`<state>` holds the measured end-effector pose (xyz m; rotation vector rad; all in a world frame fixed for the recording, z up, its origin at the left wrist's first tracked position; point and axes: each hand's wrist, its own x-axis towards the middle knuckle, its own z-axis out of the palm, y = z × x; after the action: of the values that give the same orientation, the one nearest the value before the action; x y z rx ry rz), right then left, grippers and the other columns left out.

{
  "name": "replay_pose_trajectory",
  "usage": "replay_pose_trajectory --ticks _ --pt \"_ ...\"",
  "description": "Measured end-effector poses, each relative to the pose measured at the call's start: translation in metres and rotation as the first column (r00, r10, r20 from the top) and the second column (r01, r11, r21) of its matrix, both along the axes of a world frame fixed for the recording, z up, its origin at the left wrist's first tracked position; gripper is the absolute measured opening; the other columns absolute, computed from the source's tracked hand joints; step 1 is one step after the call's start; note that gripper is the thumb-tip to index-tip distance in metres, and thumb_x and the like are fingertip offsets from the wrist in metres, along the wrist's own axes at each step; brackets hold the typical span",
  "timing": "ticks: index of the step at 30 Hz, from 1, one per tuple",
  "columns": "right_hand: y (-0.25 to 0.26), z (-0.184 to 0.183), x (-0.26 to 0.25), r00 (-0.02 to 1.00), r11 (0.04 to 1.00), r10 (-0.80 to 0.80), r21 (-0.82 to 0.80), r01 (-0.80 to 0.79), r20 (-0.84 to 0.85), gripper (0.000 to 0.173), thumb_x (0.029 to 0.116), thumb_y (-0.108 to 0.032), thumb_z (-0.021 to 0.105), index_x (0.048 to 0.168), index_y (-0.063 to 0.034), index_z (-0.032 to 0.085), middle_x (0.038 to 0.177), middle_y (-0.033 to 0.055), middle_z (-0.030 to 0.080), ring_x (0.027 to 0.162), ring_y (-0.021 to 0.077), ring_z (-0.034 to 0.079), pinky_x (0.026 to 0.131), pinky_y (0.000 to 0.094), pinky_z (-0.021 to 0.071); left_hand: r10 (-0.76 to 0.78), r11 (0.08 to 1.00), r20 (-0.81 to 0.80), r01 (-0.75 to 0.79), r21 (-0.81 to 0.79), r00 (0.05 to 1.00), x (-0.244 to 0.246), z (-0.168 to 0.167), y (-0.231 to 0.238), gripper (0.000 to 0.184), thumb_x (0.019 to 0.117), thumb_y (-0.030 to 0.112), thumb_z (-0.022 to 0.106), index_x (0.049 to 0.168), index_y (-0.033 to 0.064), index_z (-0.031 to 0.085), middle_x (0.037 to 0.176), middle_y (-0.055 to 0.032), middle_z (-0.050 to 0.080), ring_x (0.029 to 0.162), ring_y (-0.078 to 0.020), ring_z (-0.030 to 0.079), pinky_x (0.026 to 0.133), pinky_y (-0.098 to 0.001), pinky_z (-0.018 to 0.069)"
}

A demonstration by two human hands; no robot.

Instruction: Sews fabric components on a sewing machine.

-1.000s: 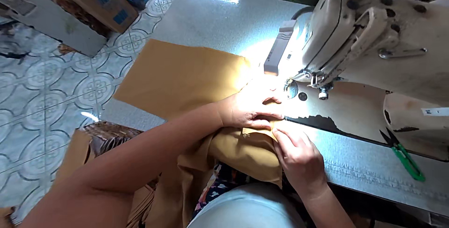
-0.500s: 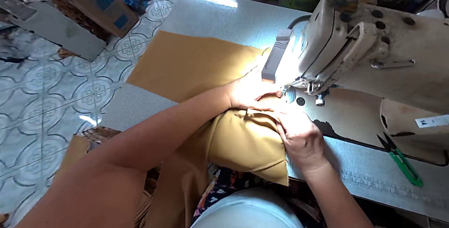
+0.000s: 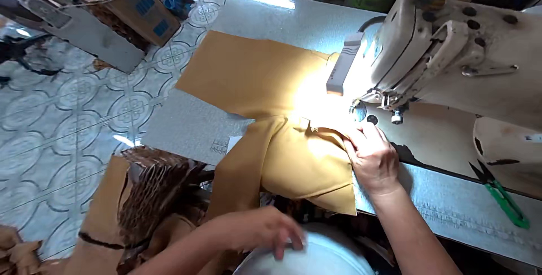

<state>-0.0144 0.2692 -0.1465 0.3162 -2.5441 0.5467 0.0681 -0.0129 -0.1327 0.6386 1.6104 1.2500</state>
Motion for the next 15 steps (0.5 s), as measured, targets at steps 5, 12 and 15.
replay_pose_trajectory --ticks 5,12,15 --pt "0.001 0.0 0.0 1.0 1.0 -0.001 0.007 0.001 -0.003 0.017 0.0975 -0.02 0.066 0.101 -0.0083 0.078 0.1 0.0154 0.071 0.094 0.0325 0.07 0.074 0.0447 0.0576 0.954 0.256 0.183 -0.964 -0.076 0.238 0.008 -0.028 -0.061 0.088 0.0805 0.08 0.062 0.13 0.0072 0.054 0.105 -0.0024 0.073 0.096 -0.018 0.072 0.083 -0.0382 0.0614" --pt "0.001 -0.001 0.001 1.0 1.0 0.012 0.014 -0.011 -0.021 0.012 0.0931 -0.013 0.068 0.095 -0.0049 0.076 0.095 0.0171 0.07 0.093 0.035 0.071 0.072 0.0467 0.0578 0.201 0.415 -0.804 -0.792 -0.447 0.559 -0.072 0.111 -0.112 0.043 0.1056 0.029 0.058 0.098 -0.0117 0.068 0.093 -0.0302 0.068 0.095 -0.0473 0.066 0.086 -0.0706 0.0469" --pt "0.0 -0.002 0.001 0.999 1.0 0.006 0.026 -0.005 -0.034 0.011 0.0939 -0.013 0.068 0.096 -0.0059 0.076 0.097 0.0155 0.071 0.097 0.0337 0.071 0.077 0.0455 0.0588 -0.117 0.444 -0.949 -0.84 -0.312 0.291 -0.142 0.147 -0.084 0.052 0.1076 0.035 0.053 0.108 -0.0159 0.063 0.105 -0.0426 0.062 0.106 -0.0648 0.059 0.089 -0.0806 0.0421"
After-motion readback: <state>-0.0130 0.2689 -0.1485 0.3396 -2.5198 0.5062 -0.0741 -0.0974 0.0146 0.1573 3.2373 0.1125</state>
